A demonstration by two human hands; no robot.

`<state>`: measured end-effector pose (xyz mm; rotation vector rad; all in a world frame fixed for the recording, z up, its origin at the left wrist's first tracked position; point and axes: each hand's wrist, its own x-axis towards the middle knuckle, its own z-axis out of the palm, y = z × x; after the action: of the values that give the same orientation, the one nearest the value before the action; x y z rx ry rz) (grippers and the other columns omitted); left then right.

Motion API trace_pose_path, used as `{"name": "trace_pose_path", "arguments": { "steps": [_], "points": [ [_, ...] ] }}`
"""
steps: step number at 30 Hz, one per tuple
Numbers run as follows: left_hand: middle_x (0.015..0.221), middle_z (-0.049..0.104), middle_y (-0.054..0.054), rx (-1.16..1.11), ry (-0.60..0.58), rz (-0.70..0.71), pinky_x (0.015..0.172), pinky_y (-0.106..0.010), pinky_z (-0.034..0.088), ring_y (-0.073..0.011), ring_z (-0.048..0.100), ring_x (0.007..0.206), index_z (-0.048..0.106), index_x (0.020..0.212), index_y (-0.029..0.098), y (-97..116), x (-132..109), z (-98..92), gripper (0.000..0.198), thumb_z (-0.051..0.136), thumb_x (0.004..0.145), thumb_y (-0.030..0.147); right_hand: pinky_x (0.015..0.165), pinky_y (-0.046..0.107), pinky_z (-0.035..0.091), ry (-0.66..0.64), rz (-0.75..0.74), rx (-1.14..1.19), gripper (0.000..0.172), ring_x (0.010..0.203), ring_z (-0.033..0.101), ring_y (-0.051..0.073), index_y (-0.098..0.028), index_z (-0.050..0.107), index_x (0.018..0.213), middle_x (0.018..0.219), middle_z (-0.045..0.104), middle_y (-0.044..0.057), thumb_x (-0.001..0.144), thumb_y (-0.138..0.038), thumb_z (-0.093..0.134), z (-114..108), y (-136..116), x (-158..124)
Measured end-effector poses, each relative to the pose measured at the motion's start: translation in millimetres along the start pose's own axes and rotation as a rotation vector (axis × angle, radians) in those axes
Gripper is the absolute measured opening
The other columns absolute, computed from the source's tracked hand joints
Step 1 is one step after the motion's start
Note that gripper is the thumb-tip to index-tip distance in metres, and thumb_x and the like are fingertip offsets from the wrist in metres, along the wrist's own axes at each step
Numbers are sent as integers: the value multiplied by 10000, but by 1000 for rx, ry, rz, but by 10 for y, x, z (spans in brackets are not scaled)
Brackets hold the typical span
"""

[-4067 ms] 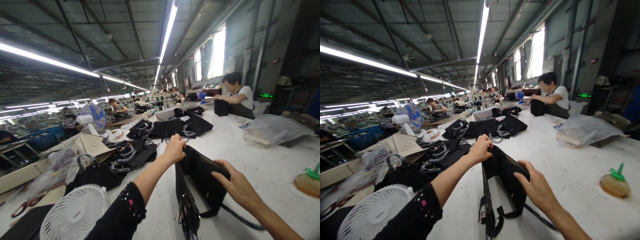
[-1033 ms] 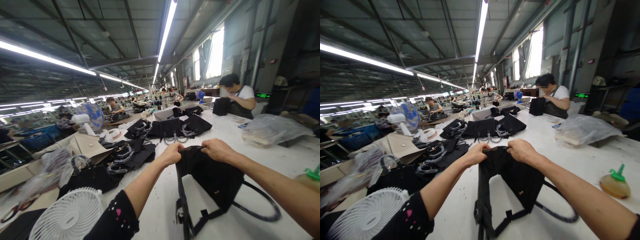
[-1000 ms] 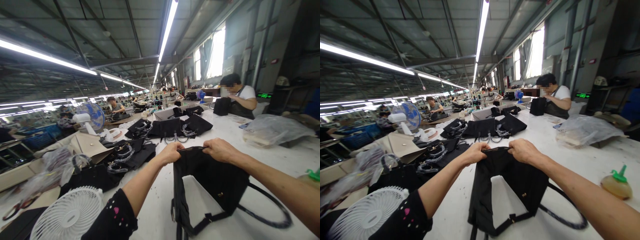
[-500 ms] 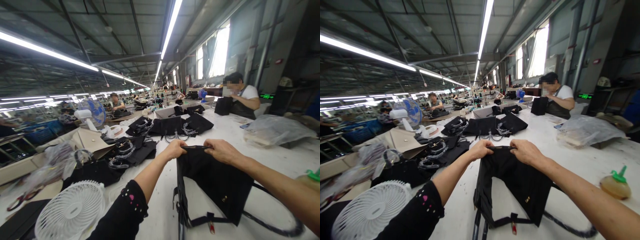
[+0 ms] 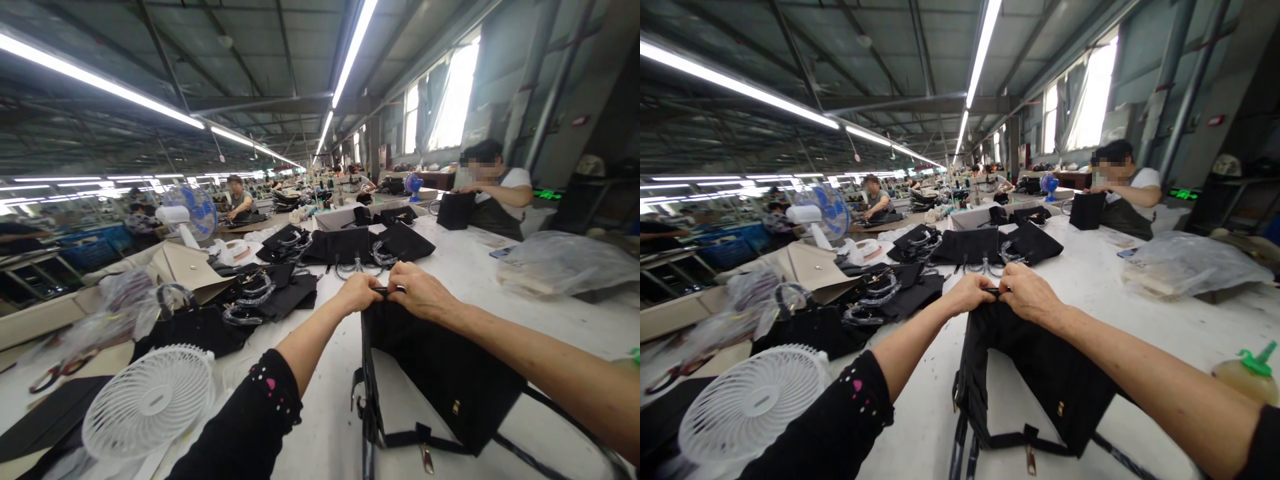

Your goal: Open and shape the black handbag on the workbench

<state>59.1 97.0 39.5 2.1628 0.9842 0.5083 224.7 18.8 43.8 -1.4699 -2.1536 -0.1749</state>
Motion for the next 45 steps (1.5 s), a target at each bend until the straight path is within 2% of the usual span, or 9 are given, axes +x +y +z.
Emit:
{"name": "trace_pose_path", "arguments": {
  "steps": [8,20,29,37,45],
  "points": [
    [611,610,25,-18,-28,22,503,-210,333,-96,486,548,717,769,143,-51,19,18,160,656,637,211,721,288,388,56,7,-18,154,842,508,179,-199,560,671,798,567,17,802,-122,584,29,-15,-40],
    [584,598,33,13,-53,39,509,-213,314,-94,477,555,723,755,142,33,34,30,172,651,657,264,729,293,394,120,-21,-5,152,817,513,178,-193,528,679,793,575,26,808,-118,558,63,47,-114],
    [621,628,30,102,-49,61,562,-221,354,-113,515,616,735,787,165,90,37,31,195,675,660,299,706,307,393,137,-11,6,141,778,515,182,-195,531,678,768,572,38,808,-139,542,59,68,-154],
    [576,602,24,270,26,116,543,-233,312,-127,501,606,744,765,184,168,-12,37,205,648,695,352,709,300,388,138,-37,-11,142,771,509,181,-192,519,684,757,557,41,810,-127,517,68,81,-165],
    [657,654,5,269,23,152,595,-235,367,-142,546,658,740,805,173,194,-20,50,193,632,705,297,726,323,364,175,-71,-89,106,793,507,188,-180,540,720,787,578,45,817,-139,544,76,97,-200]
  ]
}}
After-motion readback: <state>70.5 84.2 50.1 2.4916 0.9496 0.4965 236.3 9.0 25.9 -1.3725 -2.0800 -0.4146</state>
